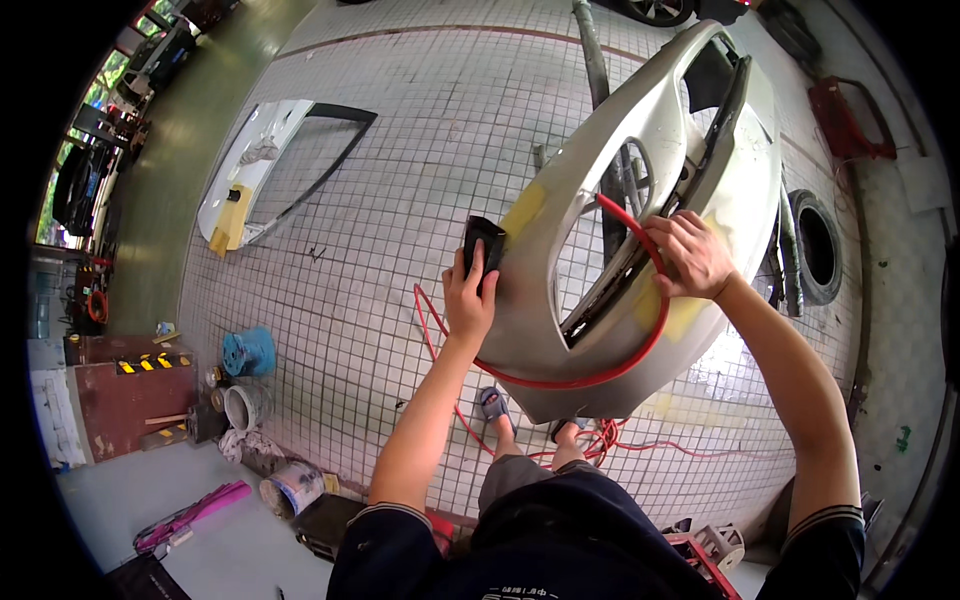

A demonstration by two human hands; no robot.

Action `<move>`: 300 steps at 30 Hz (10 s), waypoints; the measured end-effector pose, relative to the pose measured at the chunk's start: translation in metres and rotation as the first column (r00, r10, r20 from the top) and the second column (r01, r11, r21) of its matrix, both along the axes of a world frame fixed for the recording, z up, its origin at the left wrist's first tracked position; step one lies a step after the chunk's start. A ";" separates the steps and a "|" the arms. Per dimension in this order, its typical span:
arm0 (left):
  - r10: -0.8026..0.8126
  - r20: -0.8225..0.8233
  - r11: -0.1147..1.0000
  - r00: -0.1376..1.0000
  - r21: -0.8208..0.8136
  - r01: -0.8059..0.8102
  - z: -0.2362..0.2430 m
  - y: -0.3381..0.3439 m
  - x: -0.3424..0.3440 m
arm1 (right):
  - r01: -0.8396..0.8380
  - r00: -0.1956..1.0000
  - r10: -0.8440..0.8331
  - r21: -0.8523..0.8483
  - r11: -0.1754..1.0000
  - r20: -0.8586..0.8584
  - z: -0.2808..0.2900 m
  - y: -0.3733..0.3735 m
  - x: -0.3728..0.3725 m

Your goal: The person uses a sanding block to manually sand the surface of a car bumper mounted on a stand. They repeatedly rub the sanding block over the yellow primer areas and the edges of the bumper to smooth the surface.

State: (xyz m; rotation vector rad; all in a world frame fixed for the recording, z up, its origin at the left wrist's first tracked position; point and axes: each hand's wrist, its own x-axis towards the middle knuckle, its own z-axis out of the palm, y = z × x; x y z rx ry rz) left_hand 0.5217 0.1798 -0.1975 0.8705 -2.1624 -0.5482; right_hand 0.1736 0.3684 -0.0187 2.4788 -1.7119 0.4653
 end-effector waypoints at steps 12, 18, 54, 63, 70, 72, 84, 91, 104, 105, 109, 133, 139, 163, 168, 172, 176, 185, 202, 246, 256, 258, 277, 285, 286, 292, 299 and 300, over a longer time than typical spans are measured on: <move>-0.139 -0.144 0.987 0.980 -0.101 0.125 0.030 -0.032 -0.048 | -0.022 0.999 0.023 0.022 1.000 -0.028 -0.002 -0.002 0.000; -0.030 -0.084 0.998 0.996 -0.061 0.025 0.023 -0.034 -0.044 | -0.031 0.999 0.031 -0.017 0.999 0.008 0.004 -0.008 0.003; 0.326 0.038 0.927 0.945 0.182 -0.327 0.058 -0.023 -0.094 | -0.068 0.997 0.067 -0.044 0.997 -0.029 0.001 -0.012 0.000; 0.265 -0.064 0.964 0.962 0.002 -0.265 0.062 0.037 -0.079 | -0.034 0.999 0.034 0.006 0.999 -0.012 0.004 -0.009 -0.002; 0.441 0.032 0.892 0.897 0.094 -0.442 0.073 -0.019 -0.117 | -0.019 0.999 0.021 0.058 0.998 -0.026 0.007 -0.015 0.002; 0.329 -0.025 0.944 0.944 0.042 -0.328 0.064 0.008 -0.102 | 0.002 1.000 -0.001 0.063 0.998 -0.016 0.001 -0.011 -0.001; 0.338 0.084 0.923 0.937 0.164 -0.348 0.040 -0.015 -0.094 | -0.002 1.000 0.003 0.051 0.999 -0.011 0.001 -0.008 -0.004; 0.376 0.167 0.877 0.912 0.255 -0.408 0.058 -0.049 -0.099 | -0.031 0.999 0.031 0.006 1.000 0.015 0.004 -0.018 0.004; 0.351 0.258 0.815 0.900 0.388 -0.430 0.068 -0.040 -0.097 | -0.016 1.000 0.016 0.035 0.999 0.004 0.003 -0.017 0.003; 0.380 0.276 0.810 0.883 0.362 -0.462 0.066 -0.051 -0.106 | -0.020 1.000 0.020 0.035 0.999 -0.002 0.005 -0.018 0.004; 0.176 0.098 0.879 0.979 0.433 -0.201 0.028 -0.072 -0.090 | 0.001 1.000 0.000 0.046 0.999 -0.025 0.001 -0.014 0.002; -0.387 -0.259 0.632 0.885 0.625 0.459 0.025 -0.109 -0.022 | 0.096 0.995 -0.097 0.076 0.992 0.010 0.002 -0.014 0.005; -0.234 0.062 0.818 0.970 0.552 0.162 -0.058 -0.079 0.116 | 0.112 0.994 -0.112 0.076 0.991 -0.006 0.004 -0.006 0.005; 0.486 0.373 0.131 0.790 0.863 -0.488 -0.130 0.257 0.607 | 0.295 0.949 -0.296 -0.020 0.955 -0.105 0.004 -0.011 0.029; 0.479 0.244 0.230 0.843 0.892 -0.389 -0.128 0.163 0.627 | 0.506 0.861 -0.508 -0.084 0.858 -0.003 -0.009 -0.027 0.047; 0.284 0.308 0.256 0.908 0.888 -0.381 -0.091 0.045 0.620 | 0.692 0.722 -0.691 -0.012 0.722 0.034 -0.008 -0.036 0.064; 0.200 0.294 0.375 0.935 0.858 -0.351 -0.068 -0.058 0.629 | 0.726 0.687 -0.725 -0.039 0.686 0.047 -0.002 -0.045 0.074; 0.141 0.377 0.430 0.915 0.810 -0.400 -0.046 -0.190 0.623 | 0.848 0.527 -0.841 -0.136 0.512 0.118 -0.011 -0.064 0.099; -0.114 0.402 0.492 0.909 0.817 -0.300 -0.097 -0.470 0.591 | 0.987 -0.155 -0.517 0.111 -0.114 0.842 -0.092 -0.165 0.349; -0.580 -0.705 -0.640 0.408 0.704 0.308 0.218 -0.539 -0.130 | 0.952 -0.298 -0.150 0.304 0.020 0.943 -0.086 -0.464 0.281; -0.816 -0.574 -0.578 -0.068 0.811 0.085 0.199 -0.427 -0.177 | 0.955 0.003 0.403 0.117 -0.272 0.915 -0.029 -0.508 0.274; -0.823 -0.547 -0.561 -0.152 0.826 0.061 0.196 -0.419 -0.192 | 0.933 0.031 0.501 0.155 -0.326 0.865 -0.022 -0.511 0.268; -0.469 0.235 -0.631 -0.851 0.585 0.510 0.187 -0.354 -0.431 | 0.661 0.485 0.688 0.289 -0.693 0.540 -0.027 -0.510 0.191; -0.501 0.650 -0.864 -0.571 -0.417 0.283 0.245 -0.238 -0.549 | -0.065 -0.423 0.101 0.082 -0.995 0.901 -0.080 -0.481 0.254; -0.443 0.695 -0.895 -0.566 -0.380 0.235 0.248 -0.224 -0.552 | -0.065 -0.509 0.065 0.038 -0.997 0.858 -0.072 -0.467 0.250; -0.192 0.692 -0.979 -0.696 -0.188 0.083 0.237 -0.180 -0.559 | 0.086 -0.872 -0.121 -0.094 -0.992 0.475 -0.092 -0.394 0.260; -0.235 0.691 -0.958 -0.684 -0.282 0.044 0.214 -0.179 -0.558 | 0.313 -0.815 -0.410 -0.284 -0.906 0.410 -0.129 -0.362 0.269; -0.230 0.700 -0.961 -0.676 -0.273 0.044 0.214 -0.181 -0.558 | 0.284 -0.812 -0.402 -0.316 -0.905 0.422 -0.119 -0.360 0.248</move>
